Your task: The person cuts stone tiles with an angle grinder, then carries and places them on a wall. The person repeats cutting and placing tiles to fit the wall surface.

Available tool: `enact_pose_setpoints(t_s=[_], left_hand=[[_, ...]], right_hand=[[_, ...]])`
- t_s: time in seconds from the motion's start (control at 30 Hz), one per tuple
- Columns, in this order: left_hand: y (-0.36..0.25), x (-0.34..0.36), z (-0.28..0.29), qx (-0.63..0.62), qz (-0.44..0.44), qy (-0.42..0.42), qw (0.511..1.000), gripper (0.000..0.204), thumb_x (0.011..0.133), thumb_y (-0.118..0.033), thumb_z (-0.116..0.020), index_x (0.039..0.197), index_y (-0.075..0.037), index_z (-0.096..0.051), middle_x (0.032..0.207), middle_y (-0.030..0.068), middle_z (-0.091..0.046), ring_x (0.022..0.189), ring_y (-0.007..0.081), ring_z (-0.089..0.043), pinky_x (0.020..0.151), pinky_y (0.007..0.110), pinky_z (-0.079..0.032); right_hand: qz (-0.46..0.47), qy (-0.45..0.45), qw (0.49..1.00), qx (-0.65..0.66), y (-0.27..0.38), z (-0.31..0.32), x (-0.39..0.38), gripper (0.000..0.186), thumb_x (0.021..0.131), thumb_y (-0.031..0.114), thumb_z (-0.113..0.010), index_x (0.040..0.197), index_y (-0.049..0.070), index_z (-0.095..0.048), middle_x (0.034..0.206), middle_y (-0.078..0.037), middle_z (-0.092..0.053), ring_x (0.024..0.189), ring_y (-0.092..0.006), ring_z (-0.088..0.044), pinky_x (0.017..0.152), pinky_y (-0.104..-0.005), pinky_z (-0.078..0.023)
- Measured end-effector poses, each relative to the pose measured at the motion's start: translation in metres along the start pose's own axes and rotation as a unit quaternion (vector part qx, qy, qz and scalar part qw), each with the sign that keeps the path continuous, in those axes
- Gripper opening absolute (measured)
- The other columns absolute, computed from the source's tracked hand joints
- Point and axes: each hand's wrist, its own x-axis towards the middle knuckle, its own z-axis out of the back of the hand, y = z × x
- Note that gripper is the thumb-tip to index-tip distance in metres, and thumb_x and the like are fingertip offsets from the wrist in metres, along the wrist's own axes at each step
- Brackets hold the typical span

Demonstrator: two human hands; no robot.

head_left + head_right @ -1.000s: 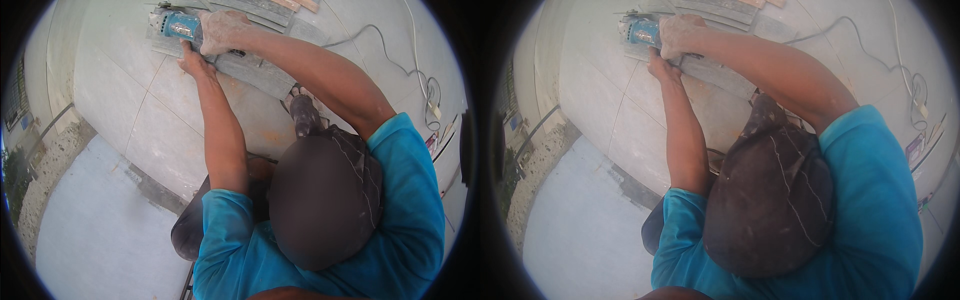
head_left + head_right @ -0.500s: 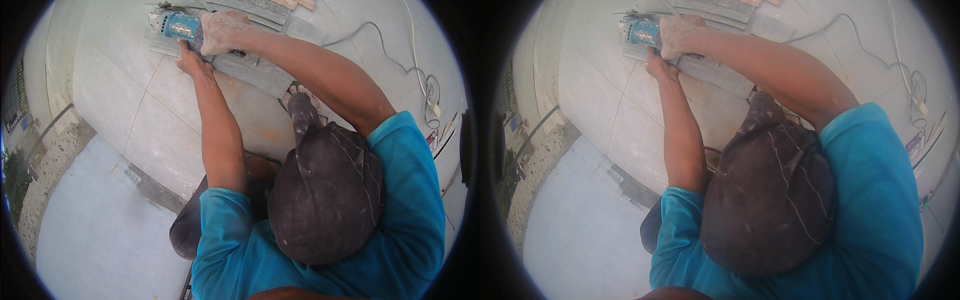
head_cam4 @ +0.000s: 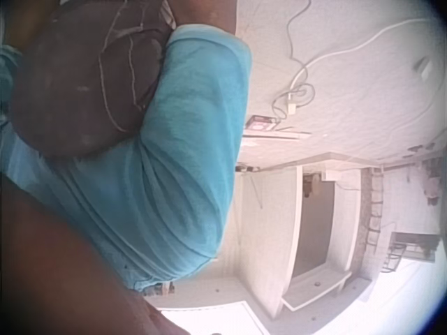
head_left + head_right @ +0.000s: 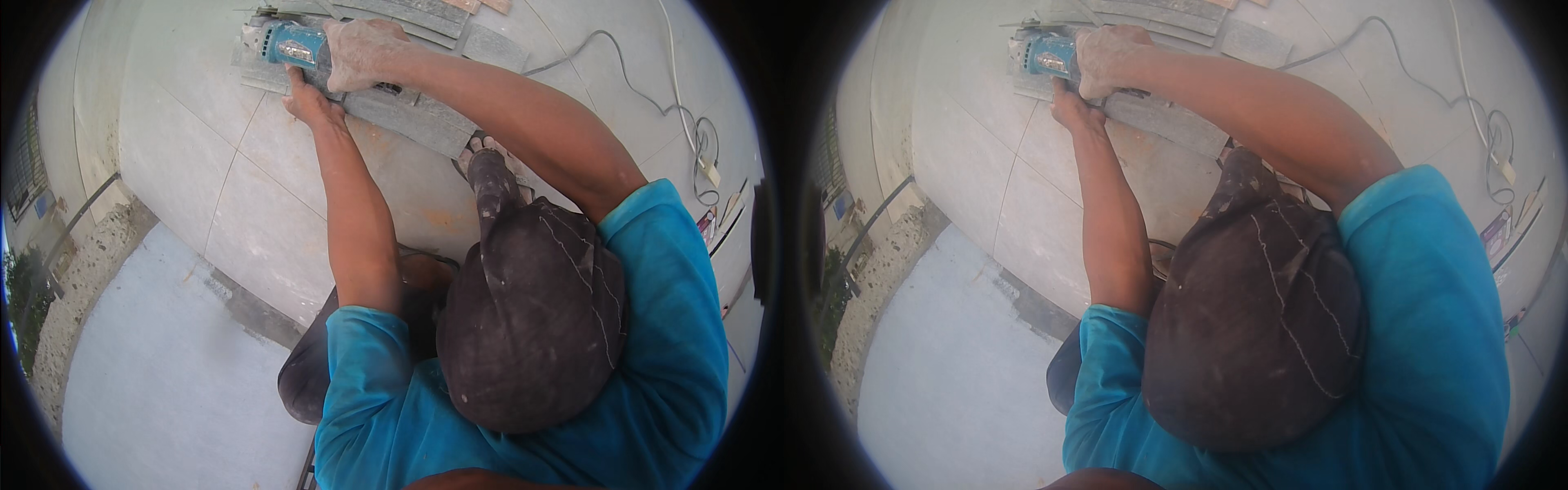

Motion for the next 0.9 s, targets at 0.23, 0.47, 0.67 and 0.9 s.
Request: enact_pose_setpoints(t_s=[0.23, 0.47, 0.67, 0.9], left_hand=[[-0.006, -0.009, -0.006, -0.015, 0.008, 0.003, 1.0, 0.073, 0.097, -0.028, -0.07, 0.137, 0.014, -0.026, 0.136, 0.0317, -0.05, 0.115, 0.0381, -0.062, 0.089, 0.052, -0.06], [-0.007, -0.012, -0.009, -0.008, 0.01, -0.003, 1.0, 0.073, 0.097, -0.028, -0.07, 0.138, 0.013, -0.026, 0.137, 0.0316, -0.05, 0.116, 0.0391, -0.061, 0.089, 0.053, -0.059], [-0.003, -0.004, -0.003, 0.015, -0.003, -0.005, 1.0, 0.069, 0.098, -0.029, -0.069, 0.134, 0.014, -0.029, 0.134, 0.0326, -0.05, 0.114, 0.0379, -0.062, 0.089, 0.05, -0.059], [-0.003, -0.004, -0.003, 0.019, 0.001, -0.009, 1.0, 0.07, 0.097, -0.029, -0.069, 0.135, 0.014, -0.029, 0.134, 0.0329, -0.05, 0.114, 0.038, -0.062, 0.088, 0.05, -0.059]], right_hand=[[0.0, -0.005, 1.0, 0.001, -0.002, 0.0, -0.002, 0.064, 0.065, 0.028, -0.076, 0.121, 0.0, -0.062, 0.094, -0.023, -0.074, 0.088, -0.0362, -0.075, 0.076, -0.0474, -0.061], [-0.01, 0.011, 1.0, 0.004, -0.002, 0.005, -0.005, 0.066, 0.065, 0.028, -0.076, 0.123, 0.001, -0.061, 0.096, -0.023, -0.074, 0.091, -0.0361, -0.074, 0.078, -0.0471, -0.06], [-0.013, 0.016, 1.0, 0.005, -0.001, 0.007, -0.007, 0.067, 0.064, 0.026, -0.078, 0.125, 0.002, -0.061, 0.096, -0.023, -0.074, 0.09, -0.0357, -0.075, 0.077, -0.0469, -0.06], [-0.016, 0.021, 1.0, 0.009, -0.002, 0.008, -0.008, 0.067, 0.065, 0.024, -0.077, 0.126, 0.002, -0.06, 0.096, -0.023, -0.074, 0.091, -0.0355, -0.075, 0.077, -0.0469, -0.06]])
